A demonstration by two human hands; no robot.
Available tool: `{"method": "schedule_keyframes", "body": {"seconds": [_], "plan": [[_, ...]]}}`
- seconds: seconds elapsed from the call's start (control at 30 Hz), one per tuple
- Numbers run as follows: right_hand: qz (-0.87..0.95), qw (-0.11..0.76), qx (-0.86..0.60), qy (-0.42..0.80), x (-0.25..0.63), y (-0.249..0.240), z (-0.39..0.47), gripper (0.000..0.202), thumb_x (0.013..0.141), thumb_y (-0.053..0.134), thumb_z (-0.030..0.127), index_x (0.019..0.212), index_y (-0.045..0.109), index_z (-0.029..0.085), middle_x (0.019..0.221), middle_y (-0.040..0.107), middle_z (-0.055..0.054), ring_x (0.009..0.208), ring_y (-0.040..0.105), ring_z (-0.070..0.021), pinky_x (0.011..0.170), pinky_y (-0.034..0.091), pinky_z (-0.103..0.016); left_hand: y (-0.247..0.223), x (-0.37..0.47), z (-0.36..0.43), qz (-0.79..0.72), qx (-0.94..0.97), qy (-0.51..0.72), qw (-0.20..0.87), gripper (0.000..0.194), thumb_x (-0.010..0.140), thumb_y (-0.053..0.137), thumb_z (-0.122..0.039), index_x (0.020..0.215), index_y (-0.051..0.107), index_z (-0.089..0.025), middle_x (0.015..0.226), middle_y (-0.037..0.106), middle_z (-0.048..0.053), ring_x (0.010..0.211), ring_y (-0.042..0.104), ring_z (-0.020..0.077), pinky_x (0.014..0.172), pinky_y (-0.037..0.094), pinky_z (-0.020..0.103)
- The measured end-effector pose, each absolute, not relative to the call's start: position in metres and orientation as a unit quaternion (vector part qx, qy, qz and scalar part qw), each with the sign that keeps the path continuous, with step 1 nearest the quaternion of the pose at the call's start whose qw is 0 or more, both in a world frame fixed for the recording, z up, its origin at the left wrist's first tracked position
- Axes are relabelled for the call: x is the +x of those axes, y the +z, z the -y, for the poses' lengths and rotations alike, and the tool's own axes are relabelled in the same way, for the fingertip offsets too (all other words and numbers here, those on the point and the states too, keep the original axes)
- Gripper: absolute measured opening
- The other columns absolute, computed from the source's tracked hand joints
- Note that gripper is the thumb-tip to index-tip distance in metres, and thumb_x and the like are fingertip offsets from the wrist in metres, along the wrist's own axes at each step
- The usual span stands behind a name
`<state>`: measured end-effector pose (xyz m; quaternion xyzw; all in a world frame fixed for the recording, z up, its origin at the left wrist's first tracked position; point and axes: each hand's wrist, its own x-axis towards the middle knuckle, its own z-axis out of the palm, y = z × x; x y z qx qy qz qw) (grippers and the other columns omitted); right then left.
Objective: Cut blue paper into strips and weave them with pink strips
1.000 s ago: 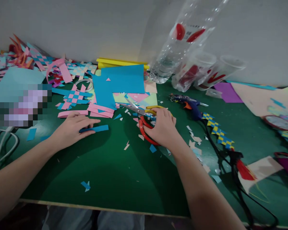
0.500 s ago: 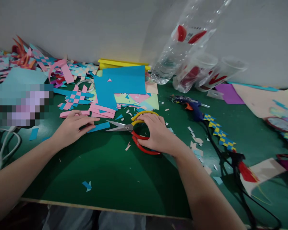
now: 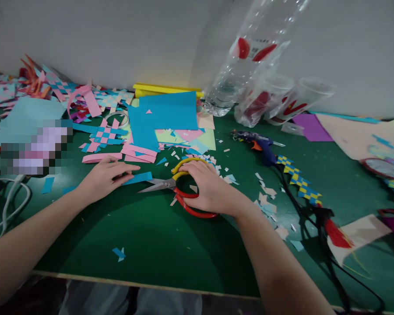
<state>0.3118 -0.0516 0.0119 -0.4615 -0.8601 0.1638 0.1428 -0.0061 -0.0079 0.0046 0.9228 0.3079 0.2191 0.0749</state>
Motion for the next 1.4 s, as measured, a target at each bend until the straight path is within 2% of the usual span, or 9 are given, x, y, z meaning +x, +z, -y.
{"method": "schedule_keyframes", "body": {"seconds": [0.17, 0.27, 0.43, 0.6, 0.7, 0.87, 1.03, 1.17, 1.4], "plan": [[0.865, 0.137, -0.451, 0.173, 0.310, 0.011, 0.053, 0.046, 0.080, 0.066, 0.042, 0.120, 0.052, 0.025, 0.131, 0.058, -0.014, 0.131, 0.049, -0.0343, 0.108, 0.039, -0.057, 0.009, 0.000, 0.011, -0.314, 0.926, 0.192, 0.087, 0.029, 0.103, 0.040, -0.026, 0.120, 0.063, -0.019, 0.102, 0.076, 0.005, 0.085, 0.068, 0.0180, 0.084, 0.042, 0.035], [0.863, 0.140, -0.452, 0.176, 0.308, 0.011, 0.054, 0.047, 0.079, 0.066, 0.042, 0.122, 0.054, 0.025, 0.132, 0.059, -0.014, 0.132, 0.049, -0.0355, 0.107, 0.039, -0.058, 0.012, 0.004, 0.014, -0.325, 0.926, 0.163, 0.099, 0.032, 0.104, 0.038, -0.026, 0.119, 0.064, -0.019, 0.108, 0.074, 0.008, 0.097, 0.068, 0.0206, 0.090, 0.042, 0.038], [0.870, 0.137, -0.442, 0.172, 0.310, 0.011, 0.052, 0.050, 0.080, 0.066, 0.046, 0.124, 0.056, 0.025, 0.132, 0.060, -0.013, 0.130, 0.050, -0.0363, 0.106, 0.041, -0.059, 0.011, 0.005, 0.013, -0.326, 0.925, 0.159, 0.116, 0.031, 0.102, 0.039, -0.023, 0.120, 0.063, -0.019, 0.112, 0.072, 0.009, 0.107, 0.064, 0.0221, 0.100, 0.042, 0.045], [0.865, 0.125, -0.451, 0.179, 0.314, 0.015, 0.051, 0.054, 0.080, 0.066, 0.046, 0.130, 0.056, 0.028, 0.136, 0.058, -0.013, 0.132, 0.049, -0.0367, 0.107, 0.042, -0.060, 0.007, 0.002, 0.010, -0.303, 0.933, 0.150, 0.123, 0.038, 0.096, 0.036, -0.008, 0.120, 0.062, -0.019, 0.116, 0.067, 0.009, 0.114, 0.058, 0.0234, 0.100, 0.043, 0.046], [0.866, 0.117, -0.451, 0.183, 0.316, 0.016, 0.051, 0.051, 0.082, 0.065, 0.046, 0.129, 0.056, 0.027, 0.137, 0.057, -0.012, 0.133, 0.048, -0.0358, 0.108, 0.041, -0.060, 0.006, 0.003, 0.010, -0.293, 0.937, 0.146, 0.119, 0.041, 0.094, 0.035, -0.004, 0.120, 0.063, -0.020, 0.116, 0.066, 0.009, 0.115, 0.056, 0.0243, 0.099, 0.043, 0.046], [0.867, 0.126, -0.449, 0.177, 0.321, 0.014, 0.049, 0.047, 0.082, 0.064, 0.046, 0.126, 0.059, 0.030, 0.135, 0.060, -0.011, 0.133, 0.050, -0.0354, 0.109, 0.040, -0.060, 0.007, 0.003, 0.012, -0.290, 0.941, 0.150, 0.092, 0.031, 0.099, 0.039, -0.012, 0.117, 0.064, -0.020, 0.116, 0.066, 0.008, 0.113, 0.056, 0.0232, 0.099, 0.041, 0.043], [0.866, 0.125, -0.452, 0.173, 0.323, 0.014, 0.048, 0.046, 0.083, 0.062, 0.045, 0.125, 0.059, 0.029, 0.134, 0.061, -0.010, 0.132, 0.051, -0.0349, 0.108, 0.041, -0.058, 0.009, 0.000, 0.015, -0.272, 0.950, 0.140, 0.062, 0.028, 0.102, 0.044, -0.024, 0.124, 0.060, -0.021, 0.119, 0.066, 0.008, 0.112, 0.056, 0.0231, 0.100, 0.039, 0.041], [0.867, 0.123, -0.451, 0.176, 0.321, 0.015, 0.049, 0.043, 0.083, 0.062, 0.044, 0.123, 0.059, 0.027, 0.133, 0.061, -0.011, 0.131, 0.052, -0.0344, 0.108, 0.041, -0.058, 0.011, -0.002, 0.014, -0.260, 0.955, 0.122, 0.077, 0.032, 0.101, 0.044, -0.019, 0.129, 0.059, -0.024, 0.125, 0.062, 0.008, 0.117, 0.054, 0.0237, 0.099, 0.039, 0.042], [0.867, 0.113, -0.452, 0.175, 0.318, 0.012, 0.049, 0.047, 0.081, 0.064, 0.045, 0.122, 0.057, 0.025, 0.132, 0.061, -0.013, 0.130, 0.051, -0.0346, 0.107, 0.041, -0.059, 0.010, -0.002, 0.014, -0.261, 0.961, 0.068, 0.068, 0.047, 0.094, 0.045, -0.002, 0.131, 0.060, -0.026, 0.134, 0.057, 0.011, 0.127, 0.049, 0.0287, 0.099, 0.040, 0.048]]}}
